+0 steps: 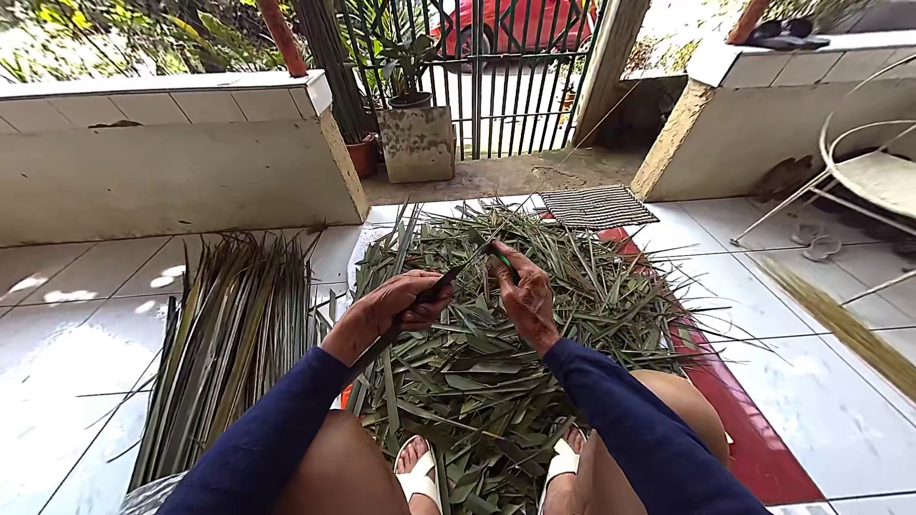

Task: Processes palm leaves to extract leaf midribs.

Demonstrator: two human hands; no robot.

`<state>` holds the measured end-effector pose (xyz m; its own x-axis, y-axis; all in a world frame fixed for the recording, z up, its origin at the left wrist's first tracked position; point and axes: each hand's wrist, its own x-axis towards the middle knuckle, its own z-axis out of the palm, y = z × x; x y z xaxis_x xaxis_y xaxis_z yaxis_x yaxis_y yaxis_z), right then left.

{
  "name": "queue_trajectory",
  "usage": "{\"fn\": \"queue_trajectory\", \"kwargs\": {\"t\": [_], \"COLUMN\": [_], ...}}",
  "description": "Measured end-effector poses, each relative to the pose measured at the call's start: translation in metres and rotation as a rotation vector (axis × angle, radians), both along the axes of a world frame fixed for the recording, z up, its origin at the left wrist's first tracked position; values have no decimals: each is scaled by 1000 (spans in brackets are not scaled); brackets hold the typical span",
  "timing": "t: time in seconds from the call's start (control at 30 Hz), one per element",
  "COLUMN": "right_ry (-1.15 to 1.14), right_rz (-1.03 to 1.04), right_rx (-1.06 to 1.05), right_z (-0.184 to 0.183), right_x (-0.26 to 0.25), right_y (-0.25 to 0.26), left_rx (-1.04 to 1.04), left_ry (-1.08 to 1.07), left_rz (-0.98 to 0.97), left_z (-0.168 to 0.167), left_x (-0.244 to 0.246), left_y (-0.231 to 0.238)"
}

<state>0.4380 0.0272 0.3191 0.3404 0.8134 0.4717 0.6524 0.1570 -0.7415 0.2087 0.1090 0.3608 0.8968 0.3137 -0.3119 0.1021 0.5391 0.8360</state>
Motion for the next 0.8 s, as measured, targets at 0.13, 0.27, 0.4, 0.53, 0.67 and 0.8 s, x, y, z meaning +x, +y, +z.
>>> {"fn": "queue_trajectory", "kwargs": {"t": [0.13, 0.27, 0.4, 0.53, 0.67, 0.8], "right_ry": [50, 117, 216, 292, 356, 318], "right_rz": [13, 23, -6, -102, -152, -5], "right_rx": [18, 38, 52, 89, 150, 65], "right_z": [6, 13, 14, 17, 18, 19], "right_x": [10, 21, 39, 67, 92, 61], "right_y": [4, 6, 24, 39, 40, 20], "left_rx": [-21, -42, -63, -35, 4, 24], "left_ry": [-2, -12, -20, -7, 2, 5], "left_rz": [-24, -54, -68, -63, 8, 37], "left_z": [-1, -3, -5, -6, -5, -5], "left_x": [-4, -9, -14, -22, -25, -20], "left_y": [-2, -3, -3, -3, -2, 0]}}
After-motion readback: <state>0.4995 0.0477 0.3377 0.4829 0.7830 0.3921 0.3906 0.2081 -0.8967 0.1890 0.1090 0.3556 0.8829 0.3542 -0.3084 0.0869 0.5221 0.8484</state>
